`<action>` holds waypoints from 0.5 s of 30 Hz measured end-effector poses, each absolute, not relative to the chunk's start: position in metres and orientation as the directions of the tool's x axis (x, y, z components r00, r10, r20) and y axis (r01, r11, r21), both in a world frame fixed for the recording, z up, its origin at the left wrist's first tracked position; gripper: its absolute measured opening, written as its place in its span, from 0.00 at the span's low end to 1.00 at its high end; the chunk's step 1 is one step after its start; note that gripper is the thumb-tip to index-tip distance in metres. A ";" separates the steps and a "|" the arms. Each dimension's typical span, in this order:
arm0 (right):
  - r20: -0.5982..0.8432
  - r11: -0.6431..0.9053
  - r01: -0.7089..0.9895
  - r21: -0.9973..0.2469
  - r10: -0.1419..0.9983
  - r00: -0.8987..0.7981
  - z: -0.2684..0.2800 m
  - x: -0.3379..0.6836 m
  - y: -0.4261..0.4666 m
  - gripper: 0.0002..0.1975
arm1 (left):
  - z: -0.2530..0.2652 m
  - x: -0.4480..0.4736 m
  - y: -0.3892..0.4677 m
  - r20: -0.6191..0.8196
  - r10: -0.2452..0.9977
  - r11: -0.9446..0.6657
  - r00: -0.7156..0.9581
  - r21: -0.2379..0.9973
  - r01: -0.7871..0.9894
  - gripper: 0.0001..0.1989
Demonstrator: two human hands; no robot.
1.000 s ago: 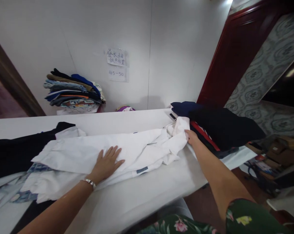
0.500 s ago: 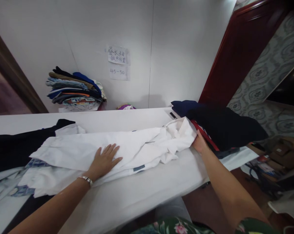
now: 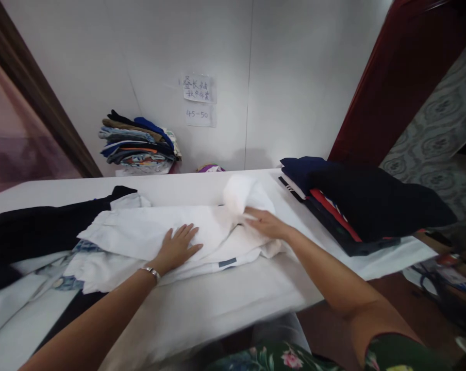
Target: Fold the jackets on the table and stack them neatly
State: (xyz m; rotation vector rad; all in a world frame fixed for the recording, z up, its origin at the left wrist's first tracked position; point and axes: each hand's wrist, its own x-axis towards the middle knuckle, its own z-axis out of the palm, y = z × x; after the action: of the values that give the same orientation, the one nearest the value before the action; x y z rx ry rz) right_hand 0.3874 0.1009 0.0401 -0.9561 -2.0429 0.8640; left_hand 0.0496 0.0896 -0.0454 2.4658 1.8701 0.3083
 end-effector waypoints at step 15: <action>0.324 0.698 0.678 -0.231 0.712 -0.623 -0.010 0.383 0.051 0.23 | 0.012 0.144 0.110 -0.091 0.996 0.074 -0.017 0.669 0.739 0.33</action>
State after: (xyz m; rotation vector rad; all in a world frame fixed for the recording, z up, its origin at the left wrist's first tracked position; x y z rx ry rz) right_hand 0.3832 0.0508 -0.0095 -1.0808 -2.5174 0.1208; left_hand 0.1438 0.1096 0.0117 1.7180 1.8104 0.6078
